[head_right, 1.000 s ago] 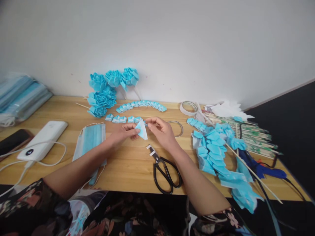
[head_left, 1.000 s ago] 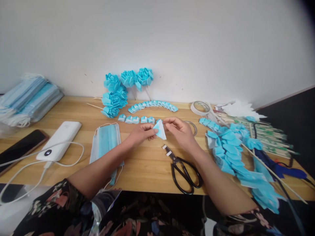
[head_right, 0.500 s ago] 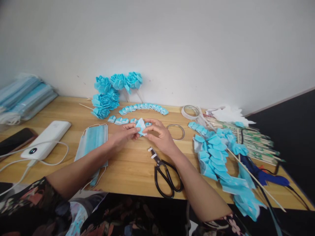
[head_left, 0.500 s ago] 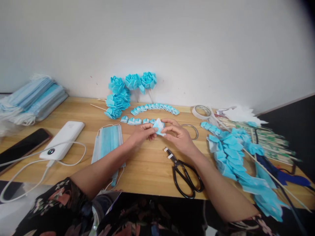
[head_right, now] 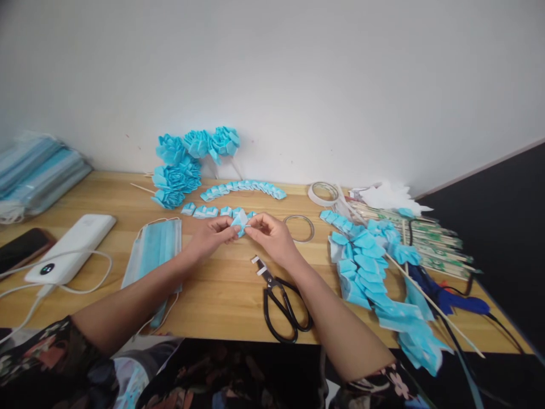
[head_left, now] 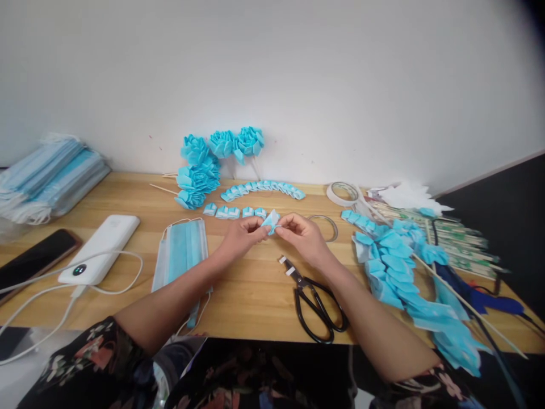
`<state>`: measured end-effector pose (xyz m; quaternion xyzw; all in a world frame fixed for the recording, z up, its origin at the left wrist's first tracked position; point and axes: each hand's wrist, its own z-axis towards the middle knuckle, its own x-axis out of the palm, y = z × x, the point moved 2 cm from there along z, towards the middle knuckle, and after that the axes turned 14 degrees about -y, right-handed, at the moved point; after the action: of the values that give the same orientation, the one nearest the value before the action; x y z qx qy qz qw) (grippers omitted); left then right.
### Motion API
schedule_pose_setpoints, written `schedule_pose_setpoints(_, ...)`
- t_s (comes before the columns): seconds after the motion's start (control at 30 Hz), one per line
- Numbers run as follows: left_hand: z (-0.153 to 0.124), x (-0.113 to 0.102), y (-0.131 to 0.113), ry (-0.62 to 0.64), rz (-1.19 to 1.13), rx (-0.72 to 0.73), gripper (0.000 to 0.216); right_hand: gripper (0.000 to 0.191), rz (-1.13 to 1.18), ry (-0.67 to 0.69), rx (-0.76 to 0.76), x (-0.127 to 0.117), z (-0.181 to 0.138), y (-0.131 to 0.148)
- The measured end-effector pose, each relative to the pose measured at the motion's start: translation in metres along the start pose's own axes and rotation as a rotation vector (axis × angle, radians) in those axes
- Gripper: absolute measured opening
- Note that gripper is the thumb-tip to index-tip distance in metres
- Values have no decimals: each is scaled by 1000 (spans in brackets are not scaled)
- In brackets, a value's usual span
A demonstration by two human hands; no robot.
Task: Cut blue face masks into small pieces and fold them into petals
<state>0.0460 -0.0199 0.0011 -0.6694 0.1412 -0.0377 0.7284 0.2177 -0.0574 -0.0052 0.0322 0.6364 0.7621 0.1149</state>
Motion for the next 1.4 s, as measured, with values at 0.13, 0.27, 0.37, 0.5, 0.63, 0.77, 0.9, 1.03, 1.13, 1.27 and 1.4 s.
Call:
schedule_pose_setpoints(0.13,0,0,1,10,13,20,32,33,100,25,40,1,0,-2)
schedule_pose_setpoints(0.27,1,0,2,21,28,44,33,37,80,53,46,1,1,-4)
schedule_pose_setpoints(0.37,0,0,2,26,47,66,33,24,48,40,35,0,1,-4)
schedule_pose_setpoints(0.5,0,1,1,41,60,105,33,24,17,16,7,0,1,-4)
schedule_pose_setpoints(0.63,1,1,2,42,52,115,33,24,-26,31,-15,1,0,-2)
schedule_pose_setpoints(0.77,2,0,5,52,63,46,35,22,-28,36,-19,1,-1,0)
schedule_pose_setpoints(0.9,1,1,5,92,71,27,35,21,-3,54,-26,1,-1,4)
schedule_pose_setpoints(1.03,-3,4,3,123,120,55,32,22,-36,65,-15,0,-3,5)
schedule_pose_setpoints(1.13,-6,6,1,158,148,58,31,19,-92,19,-34,-1,-3,4)
schedule_pose_setpoints(1.27,-6,5,1,184,148,51,30,15,-130,-10,-100,-1,-3,5)
schedule_pose_setpoints(1.4,-4,4,2,202,98,-20,30,7,-201,-58,-282,-1,-4,12)
